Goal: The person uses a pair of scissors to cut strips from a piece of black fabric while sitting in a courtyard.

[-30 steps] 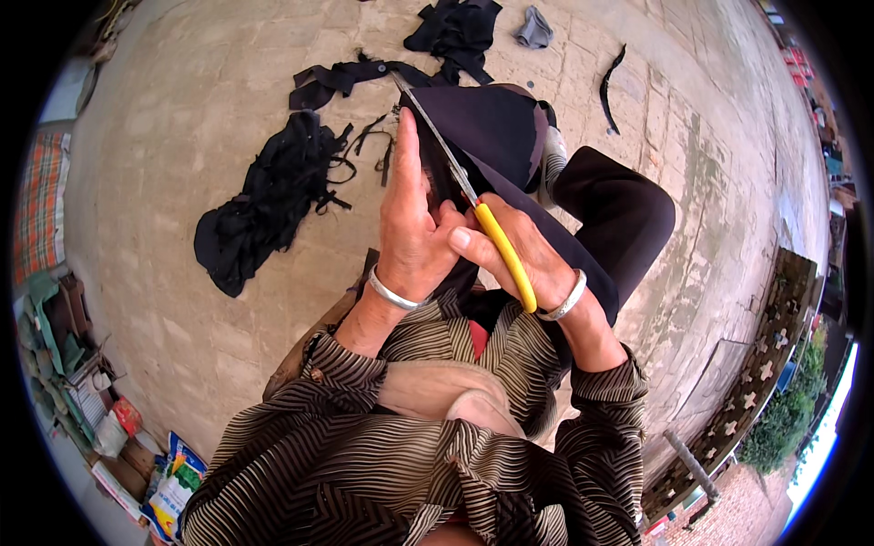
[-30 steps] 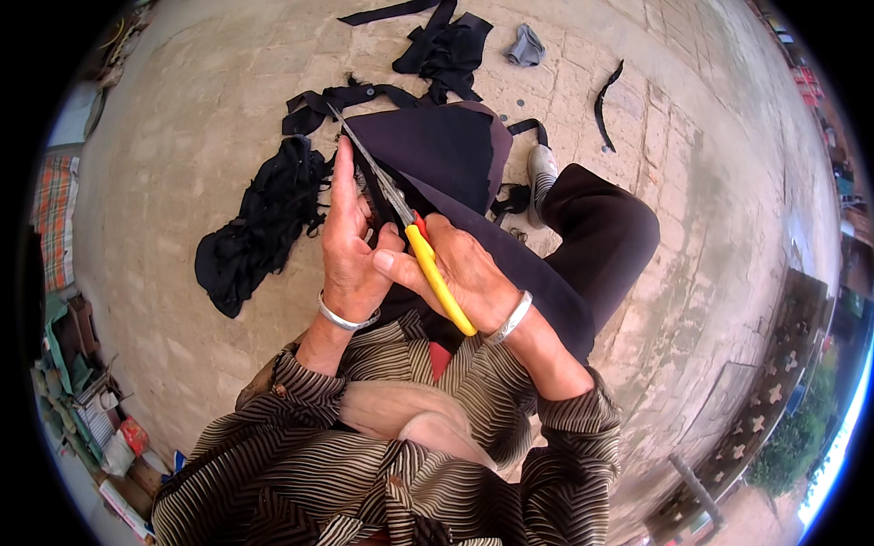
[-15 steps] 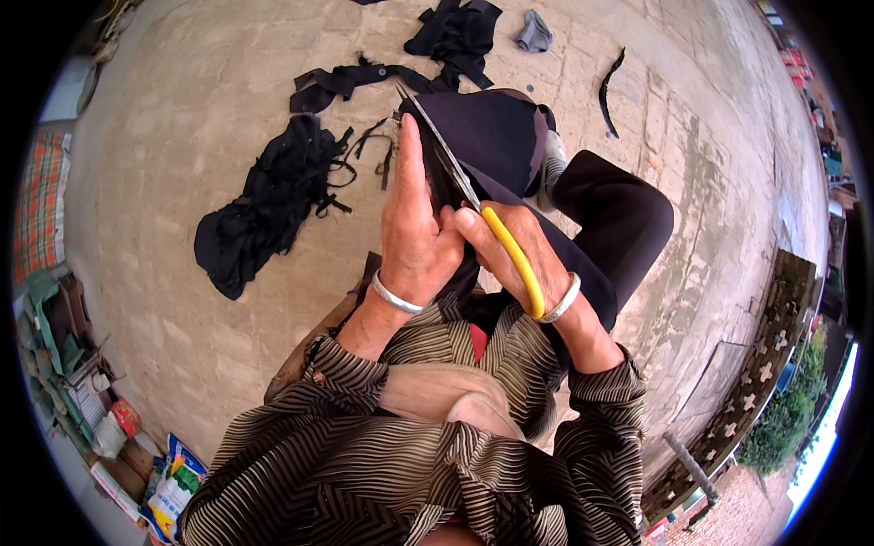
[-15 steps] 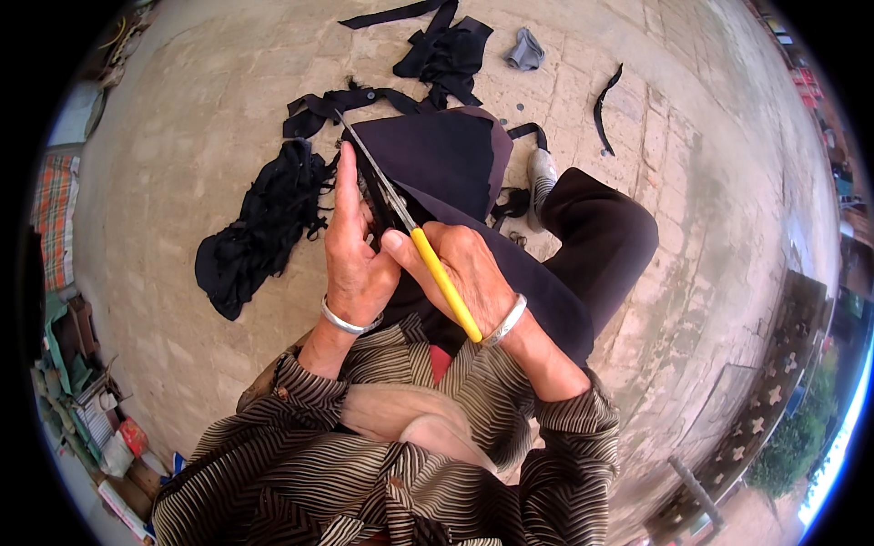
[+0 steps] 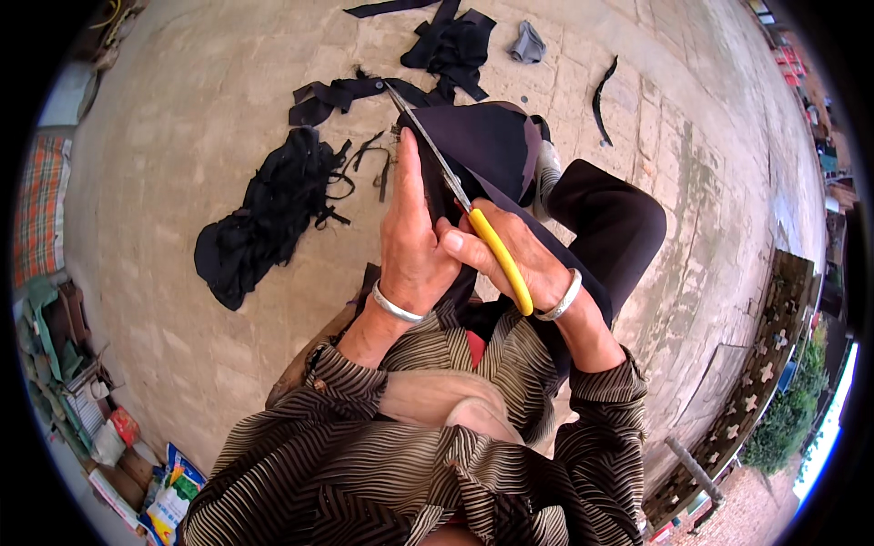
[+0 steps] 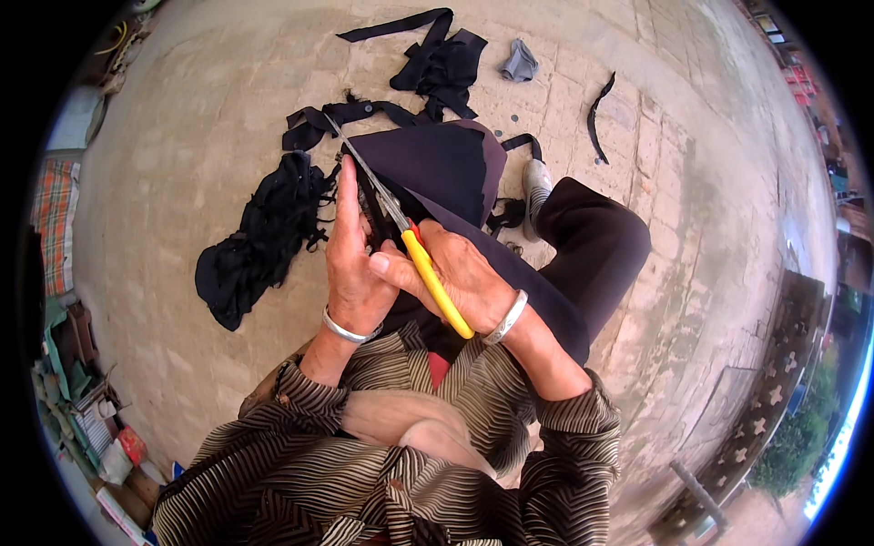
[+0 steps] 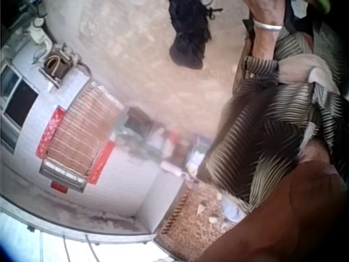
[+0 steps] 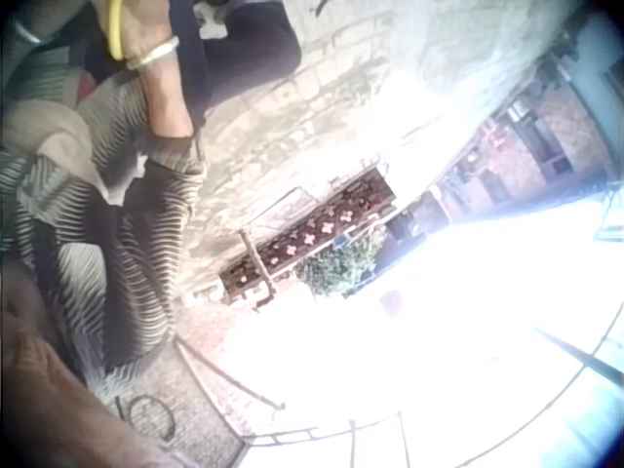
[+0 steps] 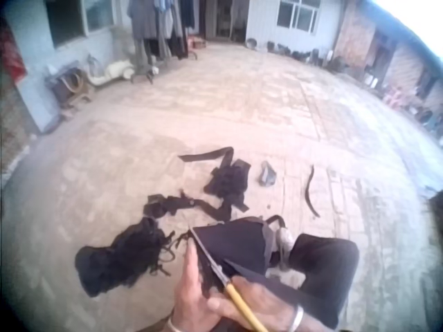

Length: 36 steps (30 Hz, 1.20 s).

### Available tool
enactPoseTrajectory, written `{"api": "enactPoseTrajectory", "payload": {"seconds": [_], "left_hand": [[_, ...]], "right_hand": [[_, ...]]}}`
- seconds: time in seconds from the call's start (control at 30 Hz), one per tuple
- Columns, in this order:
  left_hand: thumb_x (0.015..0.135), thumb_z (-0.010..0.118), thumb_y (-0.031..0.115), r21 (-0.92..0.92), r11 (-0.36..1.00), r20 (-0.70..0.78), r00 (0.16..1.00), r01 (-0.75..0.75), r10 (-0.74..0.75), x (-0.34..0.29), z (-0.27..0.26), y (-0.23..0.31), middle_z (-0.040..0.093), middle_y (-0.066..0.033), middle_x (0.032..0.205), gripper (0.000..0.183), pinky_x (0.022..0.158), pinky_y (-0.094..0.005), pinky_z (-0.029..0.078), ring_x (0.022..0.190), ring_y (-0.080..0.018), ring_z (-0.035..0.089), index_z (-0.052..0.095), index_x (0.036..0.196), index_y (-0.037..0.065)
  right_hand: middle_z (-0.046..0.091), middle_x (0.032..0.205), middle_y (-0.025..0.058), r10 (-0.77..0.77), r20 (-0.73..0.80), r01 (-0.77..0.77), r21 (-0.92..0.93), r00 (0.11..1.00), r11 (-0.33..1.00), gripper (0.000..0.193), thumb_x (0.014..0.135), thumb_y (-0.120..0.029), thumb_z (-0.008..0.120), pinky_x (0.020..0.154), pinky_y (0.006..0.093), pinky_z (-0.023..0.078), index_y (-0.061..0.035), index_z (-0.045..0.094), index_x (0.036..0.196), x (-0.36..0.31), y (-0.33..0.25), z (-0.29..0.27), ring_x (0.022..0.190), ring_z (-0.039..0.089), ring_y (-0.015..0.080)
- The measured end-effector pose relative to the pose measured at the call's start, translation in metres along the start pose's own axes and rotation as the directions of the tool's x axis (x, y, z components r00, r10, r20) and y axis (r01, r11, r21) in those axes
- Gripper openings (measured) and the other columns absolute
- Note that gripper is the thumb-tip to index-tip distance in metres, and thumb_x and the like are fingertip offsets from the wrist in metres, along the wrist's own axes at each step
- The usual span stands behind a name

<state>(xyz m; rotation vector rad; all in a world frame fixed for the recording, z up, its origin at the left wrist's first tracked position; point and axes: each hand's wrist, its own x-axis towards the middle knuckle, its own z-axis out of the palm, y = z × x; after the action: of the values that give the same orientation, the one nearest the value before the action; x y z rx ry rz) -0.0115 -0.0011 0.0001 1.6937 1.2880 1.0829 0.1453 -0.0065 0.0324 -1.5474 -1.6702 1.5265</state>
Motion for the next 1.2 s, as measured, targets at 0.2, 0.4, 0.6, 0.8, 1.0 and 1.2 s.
{"api": "enactPoseTrajectory", "payload": {"seconds": [0.2,0.4,0.6,0.8,1.0,1.2], "left_hand": [[0.088,0.061,0.016,0.058,0.998,-0.003,1.0,-0.018,0.018,0.0,0.0,-0.001,0.031,-0.0374,0.147,0.081,0.108,-0.0433,0.039,0.133,-0.0494,0.04,0.015,0.149,-0.011],[0.086,0.06,0.009,0.039,0.999,-0.008,1.0,0.001,-0.001,0.001,-0.001,0.001,0.032,-0.0374,0.146,0.08,0.109,-0.0433,0.038,0.133,-0.0494,0.039,0.016,0.149,-0.01],[0.085,0.067,0.016,0.021,0.999,-0.008,0.999,-0.048,0.049,0.001,-0.002,0.001,0.035,-0.0373,0.145,0.085,0.106,-0.0427,0.042,0.131,-0.0488,0.042,0.017,0.149,-0.01],[0.086,0.066,0.014,0.021,1.0,-0.014,1.0,-0.015,0.015,-0.001,0.0,0.002,0.036,-0.037,0.144,0.082,0.103,-0.0424,0.044,0.129,-0.0494,0.044,0.018,0.149,-0.009],[0.079,0.054,-0.004,0.021,1.0,-0.02,1.0,0.005,-0.004,0.0,0.001,0.0,0.036,-0.037,0.144,0.079,0.105,-0.0426,0.042,0.13,-0.0492,0.043,0.018,0.149,-0.009],[0.073,0.048,-0.009,0.019,1.0,-0.017,1.0,0.016,-0.016,0.0,-0.001,-0.004,0.036,-0.0362,0.144,0.082,0.106,-0.0428,0.041,0.132,-0.0485,0.042,0.019,0.149,-0.008]], "right_hand": [[0.046,0.058,0.0172,0.011,-0.044,-0.012,-0.003,0.999,1.0,0.069,0.092,-0.059,0.056,0.053,0.039,0.042,0.0071,0.053,0.074,0.003,-0.007,0.0,0.053,0.05,0.0223],[0.043,0.059,0.0128,-0.039,-0.027,0.04,0.02,0.999,0.999,0.061,0.096,-0.051,0.055,0.054,0.0363,0.039,0.0056,0.052,0.073,0.003,-0.008,-0.002,0.056,0.045,0.0178],[0.046,0.069,0.0062,0.03,0.047,-0.03,-0.001,0.998,1.0,0.057,0.096,-0.052,0.055,0.061,0.0331,0.04,0.0035,0.054,0.085,0.003,-0.004,0.0,0.067,0.043,0.0141],[0.045,0.068,0.0054,0.005,0.033,-0.005,-0.001,0.999,1.0,0.058,0.096,-0.053,0.054,0.06,0.0343,0.037,0.0029,0.054,0.083,0.008,-0.008,-0.001,0.066,0.042,0.0137],[0.035,0.054,0.0005,-0.005,-0.034,0.01,0.17,0.999,0.985,0.061,0.1,-0.048,0.049,0.05,0.0329,0.028,0.0009,0.05,0.064,0.01,-0.02,0.002,0.054,0.033,0.0104],[0.053,0.061,0.0165,0.037,0.008,-0.037,0.213,0.999,0.976,0.058,0.097,-0.049,0.054,0.057,0.0358,0.043,0.0066,0.064,0.08,0.014,-0.02,-0.001,0.057,0.048,0.0189]]}}
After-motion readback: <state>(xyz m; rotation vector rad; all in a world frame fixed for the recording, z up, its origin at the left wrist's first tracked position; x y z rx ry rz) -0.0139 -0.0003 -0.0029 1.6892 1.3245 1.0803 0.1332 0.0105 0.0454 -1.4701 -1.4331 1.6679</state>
